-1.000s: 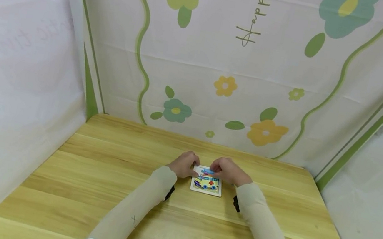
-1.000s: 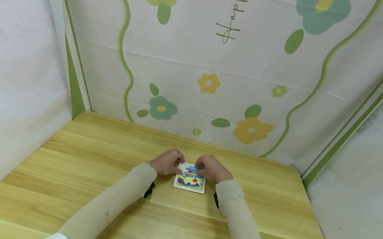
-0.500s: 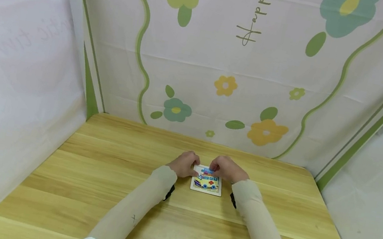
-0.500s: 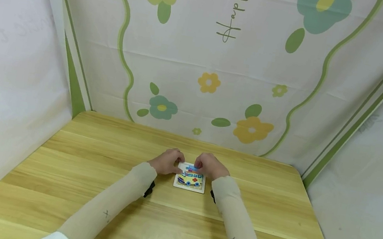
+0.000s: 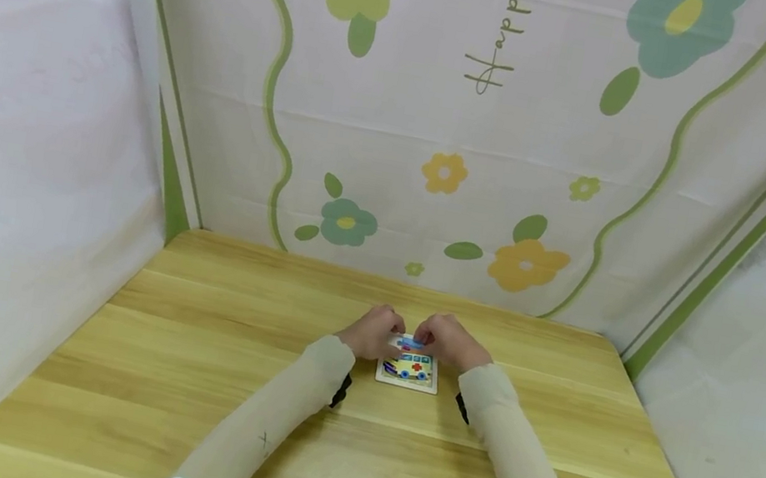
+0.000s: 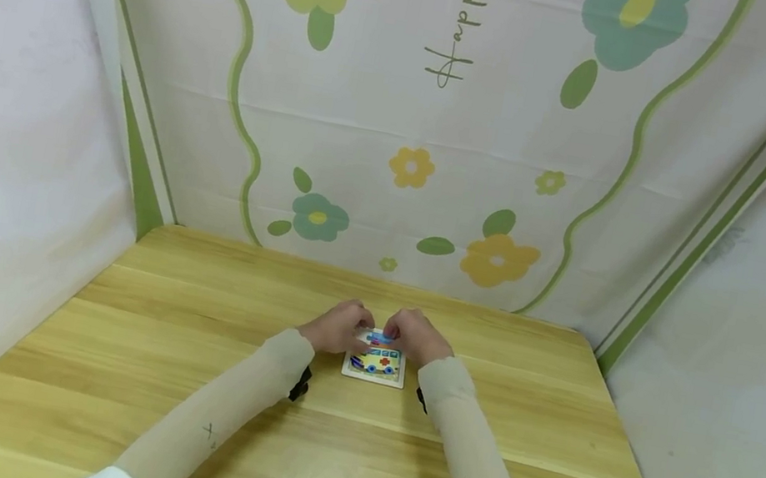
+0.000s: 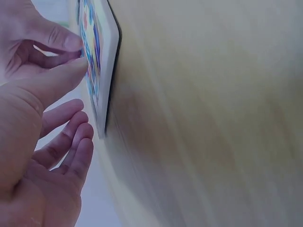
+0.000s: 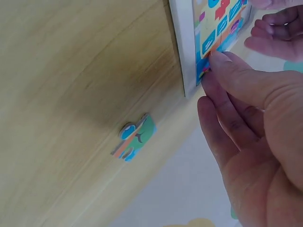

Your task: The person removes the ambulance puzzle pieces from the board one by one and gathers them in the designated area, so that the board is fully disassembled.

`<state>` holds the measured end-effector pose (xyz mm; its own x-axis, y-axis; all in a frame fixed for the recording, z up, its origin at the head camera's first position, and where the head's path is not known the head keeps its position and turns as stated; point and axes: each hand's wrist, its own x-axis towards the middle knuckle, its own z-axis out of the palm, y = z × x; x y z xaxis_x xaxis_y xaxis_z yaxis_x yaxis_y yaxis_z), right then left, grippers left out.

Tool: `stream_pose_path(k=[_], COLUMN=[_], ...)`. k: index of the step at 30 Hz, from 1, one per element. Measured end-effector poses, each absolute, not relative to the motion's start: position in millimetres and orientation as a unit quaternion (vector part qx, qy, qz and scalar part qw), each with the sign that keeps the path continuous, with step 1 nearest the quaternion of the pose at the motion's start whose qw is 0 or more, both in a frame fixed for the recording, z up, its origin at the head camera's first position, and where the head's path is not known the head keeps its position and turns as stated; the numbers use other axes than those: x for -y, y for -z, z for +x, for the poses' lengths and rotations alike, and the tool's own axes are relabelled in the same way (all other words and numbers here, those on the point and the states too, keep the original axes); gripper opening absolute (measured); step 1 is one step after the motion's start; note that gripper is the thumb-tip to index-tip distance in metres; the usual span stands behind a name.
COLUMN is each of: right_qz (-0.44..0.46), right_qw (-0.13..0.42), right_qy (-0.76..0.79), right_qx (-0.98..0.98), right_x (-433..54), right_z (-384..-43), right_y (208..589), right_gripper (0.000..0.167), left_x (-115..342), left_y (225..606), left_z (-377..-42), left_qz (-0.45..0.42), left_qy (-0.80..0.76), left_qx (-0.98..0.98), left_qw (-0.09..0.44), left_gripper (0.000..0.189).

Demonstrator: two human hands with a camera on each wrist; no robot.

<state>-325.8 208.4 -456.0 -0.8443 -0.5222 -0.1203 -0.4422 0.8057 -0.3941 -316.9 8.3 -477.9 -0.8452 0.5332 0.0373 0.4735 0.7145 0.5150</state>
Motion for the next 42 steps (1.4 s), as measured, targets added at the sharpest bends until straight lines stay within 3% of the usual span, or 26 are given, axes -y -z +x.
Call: stream_pose_path(k=[11,42], right_qz=[-0.277,-0.226], right_qw=[0.083,0.146], right_qy=[0.144,0.156], right_qx=[-0.946,-0.950], right_x=[-206.6,-203.6], right_z=[-325.3,-333.8], right_y=[459.2,452.1], right_gripper=[0.007,0.012], left_x=[-13.0,-12.8], left_y=[486.4,485.6], left_z=[-319.7,-315.4], left_qz=[0.284,0.251], left_qy=[-0.282,-0.313], left_qx=[-0.915,-0.914], left_qw=[0.049,0.063], left_gripper=[0.037,0.036])
